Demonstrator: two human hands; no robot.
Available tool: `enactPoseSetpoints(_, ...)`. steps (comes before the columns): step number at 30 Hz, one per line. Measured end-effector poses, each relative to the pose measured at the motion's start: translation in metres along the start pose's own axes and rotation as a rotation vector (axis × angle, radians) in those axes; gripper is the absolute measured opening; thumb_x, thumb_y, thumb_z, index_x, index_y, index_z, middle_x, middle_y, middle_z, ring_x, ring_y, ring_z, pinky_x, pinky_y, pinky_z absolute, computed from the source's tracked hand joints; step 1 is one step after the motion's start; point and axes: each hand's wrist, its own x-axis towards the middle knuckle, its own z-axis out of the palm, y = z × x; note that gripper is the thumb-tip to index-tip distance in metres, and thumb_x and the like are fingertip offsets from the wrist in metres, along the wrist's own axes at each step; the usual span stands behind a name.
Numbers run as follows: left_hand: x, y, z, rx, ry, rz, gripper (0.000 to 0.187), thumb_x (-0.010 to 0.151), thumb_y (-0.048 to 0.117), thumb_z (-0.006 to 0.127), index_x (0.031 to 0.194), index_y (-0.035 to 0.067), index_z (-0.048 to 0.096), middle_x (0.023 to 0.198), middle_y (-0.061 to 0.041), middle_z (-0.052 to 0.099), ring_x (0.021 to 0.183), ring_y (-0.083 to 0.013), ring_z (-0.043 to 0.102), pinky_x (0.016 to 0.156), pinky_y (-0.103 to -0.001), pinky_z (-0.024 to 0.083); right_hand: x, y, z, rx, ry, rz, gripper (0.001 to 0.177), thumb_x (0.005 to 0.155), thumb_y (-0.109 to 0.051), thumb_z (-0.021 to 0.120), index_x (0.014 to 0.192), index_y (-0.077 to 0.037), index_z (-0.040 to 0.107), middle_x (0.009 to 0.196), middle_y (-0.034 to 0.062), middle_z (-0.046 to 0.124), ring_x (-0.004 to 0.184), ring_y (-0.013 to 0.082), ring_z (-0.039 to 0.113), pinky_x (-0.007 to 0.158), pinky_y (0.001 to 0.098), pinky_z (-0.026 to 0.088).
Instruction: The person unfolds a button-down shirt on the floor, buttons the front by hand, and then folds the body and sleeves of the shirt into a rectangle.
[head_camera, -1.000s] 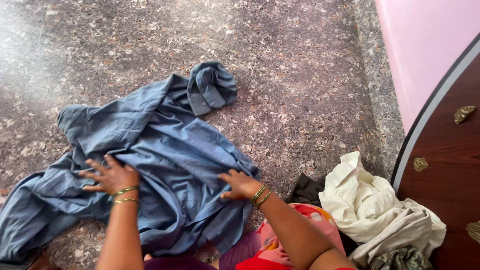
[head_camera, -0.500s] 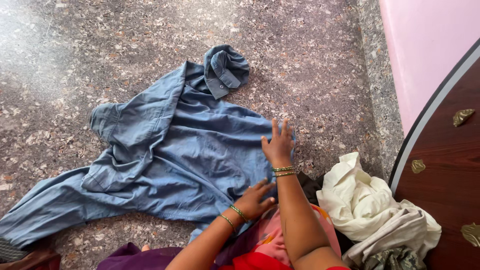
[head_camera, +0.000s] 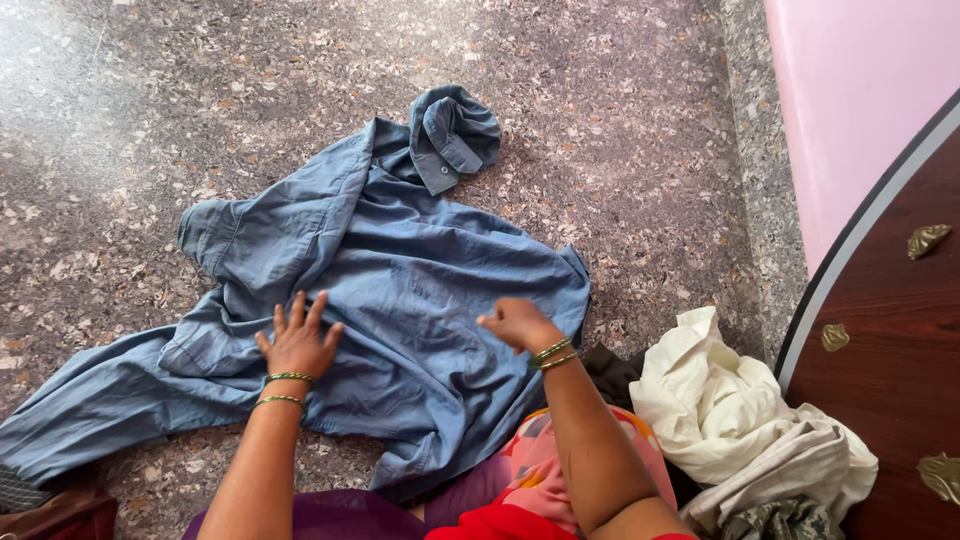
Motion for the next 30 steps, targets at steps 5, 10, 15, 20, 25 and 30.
enactPoseSetpoints(5, 0.008, -0.028, 0.053, 0.138, 0.087, -0.044, 0.073, 0.094, 0.058, 0.044, 0.161, 0.042, 0.019, 0.173, 0.007, 0.006, 0.157, -0.0366, 0.003, 0.109, -0.081, 0.008, 0.015, 0.012, 0.046, -0.304, -0.273, -0.128, 0.058, 0.083, -0.058, 0.072, 0.089, -0.001, 0.068, 0.072, 0.0148, 0.071, 0.06, 0.0262, 0.068, 0.059, 0.0417, 0.055)
enactPoseSetpoints(10, 0.023, -0.021, 0.046, 0.125, 0.072, -0.105, 0.07, 0.096, 0.057, 0.042, 0.16, 0.044, 0.018, 0.173, 0.005, 0.003, 0.156, -0.041, 0.0, 0.108, -0.083, 0.008, 0.072, 0.05, 0.054, -0.382, -0.31, -0.103, 0.071, 0.085, -0.066, 0.068, 0.09, 0.005, 0.074, 0.078, 0.0184, 0.075, 0.07, 0.0282, 0.073, 0.067, 0.0402, 0.055)
enactPoseSetpoints(15, 0.038, -0.007, 0.026, 0.108, -0.039, -0.216, 0.069, 0.095, 0.061, 0.041, 0.158, 0.051, 0.015, 0.172, 0.006, -0.003, 0.155, -0.0446, -0.005, 0.107, -0.083, 0.01, 0.069, 0.044, 0.034, -0.261, 0.045, -0.027, 0.07, 0.079, -0.063, 0.074, 0.116, -0.004, 0.068, 0.12, 0.021, 0.072, 0.112, 0.0349, 0.068, 0.095, 0.0412, 0.053)
enactPoseSetpoints(20, 0.05, 0.009, 0.019, 0.05, -0.043, -0.348, 0.069, 0.096, 0.062, 0.042, 0.159, 0.051, 0.015, 0.173, 0.005, -0.007, 0.151, -0.0551, -0.007, 0.106, -0.086, 0.016, 0.037, 0.01, -0.004, -0.163, 0.253, 0.105, 0.09, 0.079, -0.056, 0.076, 0.153, -0.019, 0.039, 0.155, 0.0154, 0.04, 0.143, 0.038, 0.038, 0.112, 0.052, 0.036)
enactPoseSetpoints(25, 0.056, 0.025, 0.01, -0.008, -0.04, -0.48, 0.071, 0.097, 0.062, 0.044, 0.161, 0.051, 0.015, 0.174, 0.003, -0.01, 0.149, -0.0609, -0.006, 0.105, -0.087, 0.019, 0.046, 0.025, -0.014, -0.191, 0.27, 0.163, 0.099, 0.082, -0.052, 0.073, 0.162, -0.03, 0.021, 0.172, 0.0061, 0.013, 0.157, 0.0342, 0.015, 0.119, 0.0584, 0.027)
enactPoseSetpoints(30, 0.08, 0.014, -0.018, -0.096, -0.123, -0.592, 0.074, 0.096, 0.064, 0.044, 0.161, 0.049, 0.011, 0.173, 0.002, -0.011, 0.147, -0.0645, -0.004, 0.103, -0.087, 0.025, 0.039, 0.012, 0.009, -0.153, 0.352, -0.144, 0.086, 0.086, -0.05, 0.074, 0.155, -0.012, 0.04, 0.156, 0.0204, 0.042, 0.146, 0.035, 0.042, 0.12, 0.0434, 0.036)
